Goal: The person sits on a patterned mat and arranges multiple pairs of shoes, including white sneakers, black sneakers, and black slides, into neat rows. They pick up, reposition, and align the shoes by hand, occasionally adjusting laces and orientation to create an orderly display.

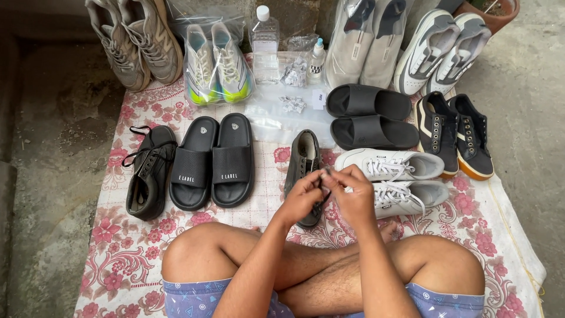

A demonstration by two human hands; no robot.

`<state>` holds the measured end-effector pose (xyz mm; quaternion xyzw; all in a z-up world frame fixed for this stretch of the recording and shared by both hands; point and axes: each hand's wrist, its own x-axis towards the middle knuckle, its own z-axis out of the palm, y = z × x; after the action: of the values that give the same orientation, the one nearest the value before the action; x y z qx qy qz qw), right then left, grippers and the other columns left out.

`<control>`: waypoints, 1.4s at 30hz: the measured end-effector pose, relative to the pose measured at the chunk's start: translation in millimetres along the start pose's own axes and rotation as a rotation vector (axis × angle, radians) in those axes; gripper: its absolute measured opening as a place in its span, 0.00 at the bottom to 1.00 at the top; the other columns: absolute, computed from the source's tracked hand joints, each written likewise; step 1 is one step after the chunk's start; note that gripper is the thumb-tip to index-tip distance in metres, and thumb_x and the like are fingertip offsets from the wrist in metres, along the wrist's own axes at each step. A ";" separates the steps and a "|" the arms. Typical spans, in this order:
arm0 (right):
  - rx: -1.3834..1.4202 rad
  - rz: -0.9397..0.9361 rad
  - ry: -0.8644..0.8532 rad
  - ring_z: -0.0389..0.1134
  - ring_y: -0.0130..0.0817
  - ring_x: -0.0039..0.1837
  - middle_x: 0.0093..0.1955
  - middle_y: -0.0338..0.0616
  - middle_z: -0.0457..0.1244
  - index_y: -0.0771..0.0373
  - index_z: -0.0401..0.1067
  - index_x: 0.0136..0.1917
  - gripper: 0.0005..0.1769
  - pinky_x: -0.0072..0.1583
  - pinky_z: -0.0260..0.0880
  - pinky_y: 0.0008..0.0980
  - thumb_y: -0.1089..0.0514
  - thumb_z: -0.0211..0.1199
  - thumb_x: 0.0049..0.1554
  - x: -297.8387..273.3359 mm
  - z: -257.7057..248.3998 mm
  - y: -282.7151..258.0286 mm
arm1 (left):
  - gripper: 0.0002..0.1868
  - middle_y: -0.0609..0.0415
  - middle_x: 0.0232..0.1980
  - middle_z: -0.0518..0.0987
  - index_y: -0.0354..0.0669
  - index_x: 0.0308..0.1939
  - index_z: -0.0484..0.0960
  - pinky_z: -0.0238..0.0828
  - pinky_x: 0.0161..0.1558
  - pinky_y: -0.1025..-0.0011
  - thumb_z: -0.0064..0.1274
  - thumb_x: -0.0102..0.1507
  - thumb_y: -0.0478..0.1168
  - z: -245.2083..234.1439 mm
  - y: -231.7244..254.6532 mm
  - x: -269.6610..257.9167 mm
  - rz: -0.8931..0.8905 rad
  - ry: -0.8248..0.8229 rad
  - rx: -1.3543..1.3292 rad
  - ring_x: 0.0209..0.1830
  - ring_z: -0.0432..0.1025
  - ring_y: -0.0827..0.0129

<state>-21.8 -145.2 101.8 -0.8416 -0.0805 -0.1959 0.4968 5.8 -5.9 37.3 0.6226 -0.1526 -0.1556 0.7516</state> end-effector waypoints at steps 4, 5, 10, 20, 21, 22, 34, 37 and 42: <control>0.278 0.266 0.163 0.64 0.23 0.35 0.33 0.41 0.63 0.61 0.81 0.49 0.06 0.38 0.68 0.24 0.58 0.69 0.60 5.9 2.1 25.6 | 0.20 0.47 0.19 0.73 0.42 0.56 0.84 0.62 0.34 0.77 0.45 0.68 0.48 8.7 4.5 -5.7 -0.148 0.070 -0.372 0.22 0.74 0.65; 0.277 0.268 0.164 0.64 0.23 0.35 0.33 0.41 0.63 0.61 0.81 0.49 0.06 0.38 0.68 0.24 0.58 0.69 0.60 3.4 3.5 27.0 | 0.20 0.47 0.19 0.73 0.42 0.56 0.84 0.62 0.34 0.77 0.45 0.68 0.48 2.0 3.1 -6.6 -0.150 0.069 -0.372 0.22 0.74 0.65; 0.189 0.733 0.180 0.64 0.29 0.35 0.32 0.45 0.66 0.58 0.80 0.44 0.08 0.40 0.64 0.25 0.53 0.67 0.58 -0.9 7.9 31.6 | 0.35 0.27 0.54 0.79 0.36 0.62 0.77 0.75 0.57 0.46 0.65 0.60 0.56 -16.5 56.4 -19.8 -0.349 0.240 0.387 0.56 0.77 0.36; -0.363 0.847 -0.493 0.73 0.42 0.58 0.49 0.41 0.73 0.48 0.75 0.59 0.20 0.60 0.72 0.43 0.42 0.64 0.55 -28.2 31.6 83.2 | 0.34 0.36 0.54 0.72 0.35 0.57 0.66 0.84 0.41 0.51 0.67 0.59 0.49 -8.9 -62.5 -12.6 -0.402 0.153 1.122 0.43 0.80 0.41; -0.376 0.848 -0.499 0.73 0.43 0.60 0.51 0.42 0.73 0.49 0.75 0.61 0.23 0.61 0.71 0.44 0.41 0.63 0.55 -27.5 30.2 76.8 | 0.27 0.38 0.49 0.74 0.36 0.54 0.69 0.83 0.41 0.53 0.63 0.62 0.48 -11.2 -69.9 -10.5 -0.377 0.162 1.198 0.42 0.80 0.43; -0.389 0.847 -0.506 0.72 0.44 0.61 0.53 0.43 0.72 0.51 0.74 0.63 0.26 0.62 0.71 0.46 0.39 0.62 0.56 -26.6 29.0 70.2 | 0.20 0.41 0.44 0.77 0.37 0.51 0.72 0.82 0.41 0.54 0.59 0.64 0.47 -13.9 -77.2 -8.4 -0.352 0.173 1.273 0.42 0.80 0.46; 0.054 0.884 -0.058 0.71 0.40 0.40 0.45 0.53 0.70 0.62 0.73 0.63 0.39 0.48 0.69 0.36 0.33 0.33 0.67 -16.0 26.7 56.6 | 0.09 0.35 0.36 0.73 0.33 0.41 0.73 0.71 0.44 0.52 0.44 0.70 0.37 -19.0 1.5 -9.5 0.063 0.891 0.668 0.41 0.72 0.38; 0.039 0.879 -0.103 0.73 0.44 0.45 0.48 0.56 0.71 0.63 0.73 0.63 0.39 0.51 0.69 0.39 0.33 0.32 0.68 -15.4 28.8 46.1 | 0.10 0.43 0.36 0.74 0.36 0.39 0.75 0.69 0.45 0.51 0.44 0.70 0.39 -38.6 -15.2 -9.3 -0.076 0.957 0.819 0.40 0.73 0.45; -0.302 0.811 -0.369 0.66 0.54 0.67 0.60 0.53 0.67 0.53 0.71 0.63 0.28 0.67 0.64 0.50 0.35 0.57 0.58 -27.1 35.8 63.7 | 0.10 0.49 0.42 0.76 0.41 0.39 0.80 0.62 0.53 0.48 0.54 0.63 0.45 -51.7 -41.7 -10.9 -0.400 0.818 1.198 0.46 0.72 0.51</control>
<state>-16.6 -143.9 24.0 -0.8889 0.1972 0.1573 0.3825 16.0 37.3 -13.3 0.9489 0.1964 0.0641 0.2384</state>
